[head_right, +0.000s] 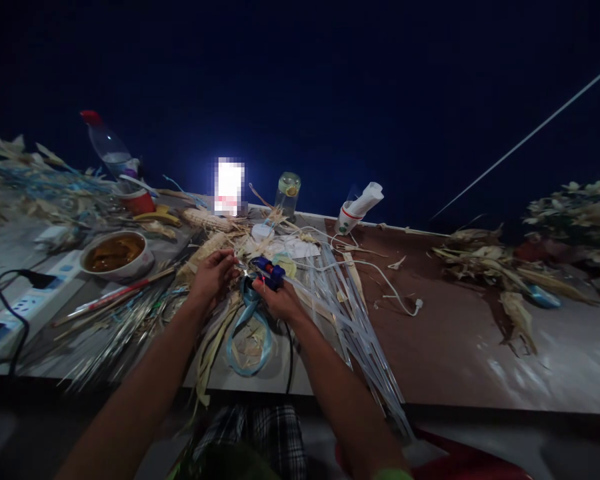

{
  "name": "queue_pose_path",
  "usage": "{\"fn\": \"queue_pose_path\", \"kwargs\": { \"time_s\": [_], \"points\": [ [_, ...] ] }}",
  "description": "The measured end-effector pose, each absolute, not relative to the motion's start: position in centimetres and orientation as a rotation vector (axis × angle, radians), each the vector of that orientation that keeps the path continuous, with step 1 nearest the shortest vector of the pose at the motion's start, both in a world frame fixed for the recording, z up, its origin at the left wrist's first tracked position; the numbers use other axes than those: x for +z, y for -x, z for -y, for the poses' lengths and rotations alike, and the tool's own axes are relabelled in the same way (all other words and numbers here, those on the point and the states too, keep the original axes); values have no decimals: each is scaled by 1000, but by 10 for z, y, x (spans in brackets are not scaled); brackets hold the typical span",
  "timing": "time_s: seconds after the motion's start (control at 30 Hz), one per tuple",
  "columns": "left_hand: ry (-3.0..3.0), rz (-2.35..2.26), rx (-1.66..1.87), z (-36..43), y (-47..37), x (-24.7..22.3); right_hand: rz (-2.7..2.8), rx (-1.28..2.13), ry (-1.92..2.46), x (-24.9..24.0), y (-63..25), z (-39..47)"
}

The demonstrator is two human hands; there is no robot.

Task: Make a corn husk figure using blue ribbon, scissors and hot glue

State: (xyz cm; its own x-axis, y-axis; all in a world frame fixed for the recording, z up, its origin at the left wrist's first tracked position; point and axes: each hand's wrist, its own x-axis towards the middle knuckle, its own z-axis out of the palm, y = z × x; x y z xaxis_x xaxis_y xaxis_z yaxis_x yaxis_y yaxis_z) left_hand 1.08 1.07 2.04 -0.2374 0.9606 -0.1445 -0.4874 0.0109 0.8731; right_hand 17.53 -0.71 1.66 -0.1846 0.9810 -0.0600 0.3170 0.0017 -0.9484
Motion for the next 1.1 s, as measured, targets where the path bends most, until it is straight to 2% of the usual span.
{"fn": "queue_pose_path", "kwargs": {
  "time_s": [0.37,1.1],
  "points": [
    [-644,-1059,1499,-10,-11,21,1590,1136,1381,7,-175,4],
    [-678,-1105,1529,-14,-9,15,1588,1217,1350,10,-175,9]
  ]
}}
